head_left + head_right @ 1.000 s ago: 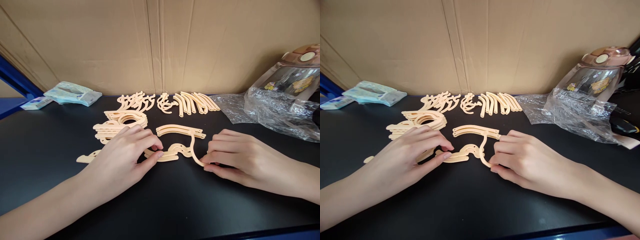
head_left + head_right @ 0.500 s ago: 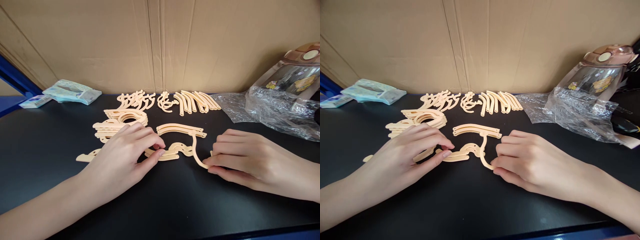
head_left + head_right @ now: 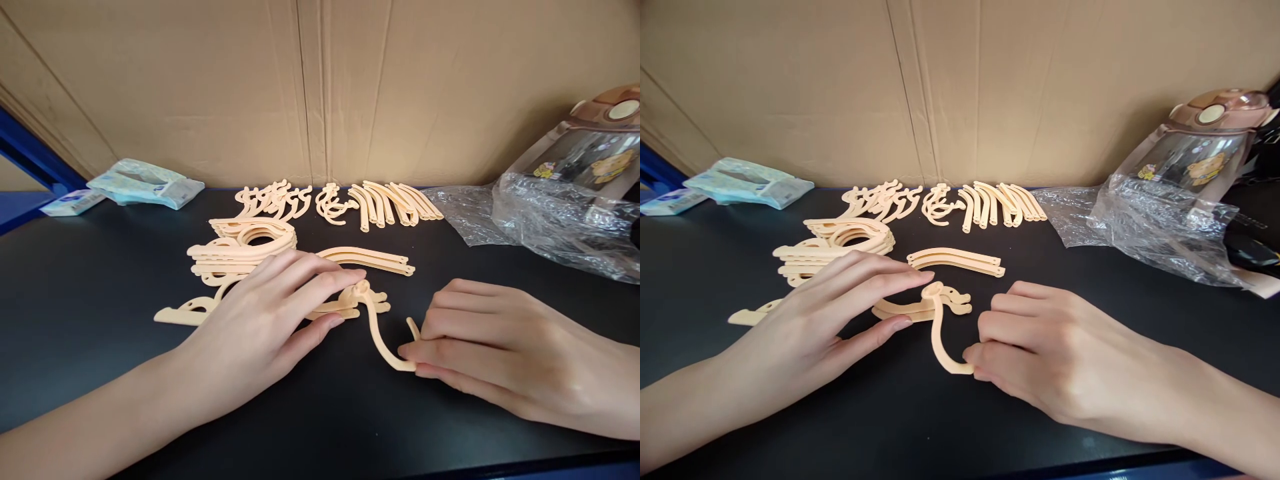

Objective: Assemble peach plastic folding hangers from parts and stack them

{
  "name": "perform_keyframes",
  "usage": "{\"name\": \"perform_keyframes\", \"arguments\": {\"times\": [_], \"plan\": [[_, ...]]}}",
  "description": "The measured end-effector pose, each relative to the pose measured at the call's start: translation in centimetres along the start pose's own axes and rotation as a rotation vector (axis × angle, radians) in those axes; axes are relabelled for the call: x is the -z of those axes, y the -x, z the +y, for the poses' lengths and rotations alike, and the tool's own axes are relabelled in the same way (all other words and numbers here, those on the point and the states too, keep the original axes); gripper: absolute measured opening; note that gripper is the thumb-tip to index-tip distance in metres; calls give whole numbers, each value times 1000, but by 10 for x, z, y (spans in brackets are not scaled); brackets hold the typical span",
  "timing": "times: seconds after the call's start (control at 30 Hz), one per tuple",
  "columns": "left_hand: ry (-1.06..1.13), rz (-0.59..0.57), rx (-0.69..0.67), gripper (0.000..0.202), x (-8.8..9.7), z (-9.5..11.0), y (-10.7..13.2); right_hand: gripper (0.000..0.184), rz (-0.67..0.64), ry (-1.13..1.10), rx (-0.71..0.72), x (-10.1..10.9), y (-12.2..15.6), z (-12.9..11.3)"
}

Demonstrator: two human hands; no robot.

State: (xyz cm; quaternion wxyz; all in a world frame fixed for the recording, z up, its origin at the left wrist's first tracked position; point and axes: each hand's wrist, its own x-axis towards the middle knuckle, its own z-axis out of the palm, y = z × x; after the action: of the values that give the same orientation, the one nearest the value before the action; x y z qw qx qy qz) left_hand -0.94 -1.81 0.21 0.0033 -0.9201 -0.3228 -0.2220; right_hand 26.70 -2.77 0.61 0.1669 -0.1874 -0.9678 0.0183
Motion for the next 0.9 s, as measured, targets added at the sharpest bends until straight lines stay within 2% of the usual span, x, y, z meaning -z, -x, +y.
{"name": "perform_keyframes", "arguments": {"times": [0.17,0.33,0.47,0.63,0.77,0.9], "plan": [[43,-29,-5,22,2,-2,0,21,40,-29,-59,5,-4,-2],[65,-21,15,10,3,-4,-3,18,175,-116,-186,13,-7,0],[104,-26,-14,5,-1,0,-3,12,207,-379,-420,12,-8,6],[141,-8,-31,14,-4,6,-1,23,172,-736,-711,3,-12,15],[142,9,-45,29,-3,8,0,30,172,-944,-786,1,-14,19],[148,36,-90,20,-3,6,0,32,138,-1092,-798,1,-12,19]]}}
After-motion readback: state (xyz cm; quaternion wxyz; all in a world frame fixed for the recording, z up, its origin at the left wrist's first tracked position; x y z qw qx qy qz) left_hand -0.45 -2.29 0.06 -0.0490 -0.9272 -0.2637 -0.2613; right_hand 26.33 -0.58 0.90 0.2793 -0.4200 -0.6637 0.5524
